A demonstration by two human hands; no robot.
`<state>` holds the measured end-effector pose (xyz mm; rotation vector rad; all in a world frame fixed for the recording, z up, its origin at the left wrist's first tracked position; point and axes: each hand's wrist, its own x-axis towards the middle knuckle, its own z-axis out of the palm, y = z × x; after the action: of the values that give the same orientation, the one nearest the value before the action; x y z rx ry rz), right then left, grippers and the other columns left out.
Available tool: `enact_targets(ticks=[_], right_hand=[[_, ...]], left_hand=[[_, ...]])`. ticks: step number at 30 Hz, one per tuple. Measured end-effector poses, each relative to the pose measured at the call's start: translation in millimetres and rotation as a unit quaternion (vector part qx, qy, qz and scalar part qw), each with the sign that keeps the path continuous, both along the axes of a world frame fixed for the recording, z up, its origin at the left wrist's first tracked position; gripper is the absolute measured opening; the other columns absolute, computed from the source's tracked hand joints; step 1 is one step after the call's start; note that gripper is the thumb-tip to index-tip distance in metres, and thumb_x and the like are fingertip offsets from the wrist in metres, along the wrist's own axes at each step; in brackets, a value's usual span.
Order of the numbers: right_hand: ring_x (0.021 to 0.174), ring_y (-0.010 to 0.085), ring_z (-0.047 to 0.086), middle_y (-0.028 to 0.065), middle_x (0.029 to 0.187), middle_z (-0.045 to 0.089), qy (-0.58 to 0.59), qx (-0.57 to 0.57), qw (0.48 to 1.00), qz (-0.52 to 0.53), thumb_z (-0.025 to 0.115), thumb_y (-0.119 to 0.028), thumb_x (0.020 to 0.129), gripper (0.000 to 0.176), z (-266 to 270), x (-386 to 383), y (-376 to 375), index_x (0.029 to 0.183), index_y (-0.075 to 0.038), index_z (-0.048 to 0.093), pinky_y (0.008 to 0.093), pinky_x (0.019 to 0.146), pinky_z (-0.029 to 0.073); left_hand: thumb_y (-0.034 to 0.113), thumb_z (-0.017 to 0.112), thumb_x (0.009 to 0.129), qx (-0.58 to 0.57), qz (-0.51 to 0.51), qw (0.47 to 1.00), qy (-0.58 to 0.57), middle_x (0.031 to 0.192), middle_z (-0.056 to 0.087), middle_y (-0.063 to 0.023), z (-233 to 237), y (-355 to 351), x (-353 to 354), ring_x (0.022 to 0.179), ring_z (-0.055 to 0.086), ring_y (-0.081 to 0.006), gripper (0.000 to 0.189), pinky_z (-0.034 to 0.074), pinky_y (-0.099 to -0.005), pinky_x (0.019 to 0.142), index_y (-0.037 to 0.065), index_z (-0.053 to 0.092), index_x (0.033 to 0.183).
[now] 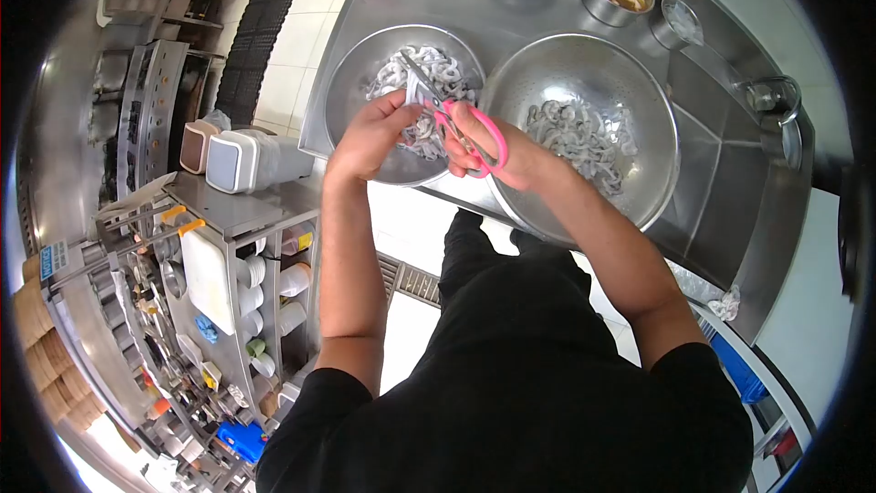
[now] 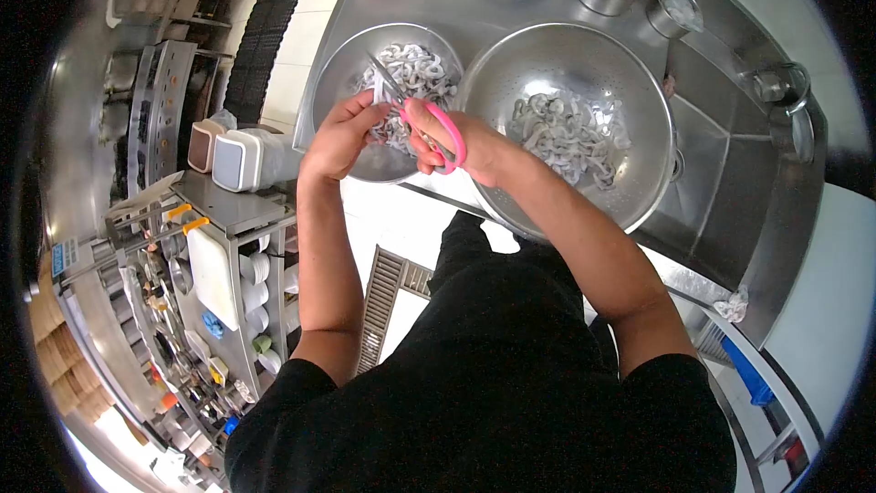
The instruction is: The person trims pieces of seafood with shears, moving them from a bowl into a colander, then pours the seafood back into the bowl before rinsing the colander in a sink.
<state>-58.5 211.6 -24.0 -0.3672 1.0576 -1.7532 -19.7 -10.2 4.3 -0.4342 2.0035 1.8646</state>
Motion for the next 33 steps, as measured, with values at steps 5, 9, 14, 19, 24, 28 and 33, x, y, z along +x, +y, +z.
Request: enact_targets(ticks=[5,9,14,19,24,28,33], right_hand=[[0.061,0.0137,0.044,-0.0031,0.068,0.043,-0.054,-0.019,0.998,-0.024,0.049,-0.074,0.100,0.060,-13.3,7.7,-6.0,0.088,-0.015,0.048,0.0292,0.065,0.042],[0.059,0.0123,0.042,-0.0037,0.065,0.040,-0.093,-0.025,0.994,-0.052,0.048,-0.075,0.099,0.062,-10.6,7.9,-8.7,0.083,-0.015,0.047,0.0300,0.065,0.043],[0.057,0.0119,0.042,-0.0036,0.062,0.040,-0.119,-0.056,0.985,-0.108,0.047,-0.076,0.098,0.064,-7.5,-12.7,0.0,0.079,-0.015,0.045,0.0314,0.065,0.043],[0.061,0.0168,0.053,-0.0017,0.064,0.047,-0.106,0.044,0.991,-0.067,0.040,-0.078,0.100,0.067,-9.5,-10.5,10.4,0.082,-0.014,0.047,0.0321,0.069,0.048],[0.061,0.0150,0.054,-0.0006,0.064,0.048,-0.033,0.056,0.998,0.021,0.037,-0.078,0.101,0.070,-25.6,31.8,10.2,0.078,-0.013,0.049,0.0340,0.076,0.051],[0.060,0.0140,0.050,0.0000,0.063,0.046,0.009,0.085,0.996,0.019,0.036,-0.079,0.100,0.076,-20.5,47.1,17.5,0.068,-0.012,0.051,0.0355,0.080,0.052],[0.065,0.0143,0.054,0.0014,0.066,0.053,0.058,0.119,0.991,0.010,0.042,-0.081,0.097,0.077,-12.7,44.0,26.5,0.070,-0.010,0.056,0.0323,0.073,0.049]], left_hand=[[0.021,0.061,0.101,-0.132,-0.047,0.990,0.015,0.085,0.065,0.0060,-9.8,-15.3,-0.7,0.073,0.051,-0.0053,0.022,0.043,-0.0260,0.067,0.007,0.076,0.111],[0.019,0.063,0.099,-0.260,-0.116,0.959,0.007,0.085,0.067,0.0003,-4.8,-23.8,-4.6,0.074,0.056,-0.0092,0.023,0.045,-0.0287,0.068,0.003,0.074,0.111],[0.014,0.065,0.093,-0.418,-0.115,0.894,0.112,0.080,0.067,-0.0137,-26.4,-33.4,3.2,0.075,0.065,-0.0248,0.036,0.051,-0.0392,0.072,0.000,0.065,0.125],[0.008,0.068,0.087,-0.525,-0.049,0.842,0.114,0.085,0.067,-0.0192,-19.3,-26.3,-4.2,0.082,0.069,-0.0383,0.055,0.054,-0.0449,0.077,0.002,0.049,0.138],[0.005,0.073,0.087,-0.471,-0.024,0.867,0.160,0.089,0.068,-0.0153,-0.4,-21.6,-9.0,0.081,0.069,-0.0278,0.048,0.054,-0.0394,0.076,0.001,0.050,0.129],[0.005,0.076,0.090,-0.416,-0.004,0.892,0.178,0.096,0.069,-0.0090,13.6,-9.7,-7.9,0.083,0.066,-0.0157,0.041,0.053,-0.0313,0.076,0.002,0.053,0.124],[0.010,0.078,0.091,-0.354,0.022,0.921,0.159,0.106,0.072,-0.0112,36.7,14.3,-5.0,0.095,0.070,-0.0200,0.032,0.054,-0.0331,0.084,0.001,0.060,0.116]])
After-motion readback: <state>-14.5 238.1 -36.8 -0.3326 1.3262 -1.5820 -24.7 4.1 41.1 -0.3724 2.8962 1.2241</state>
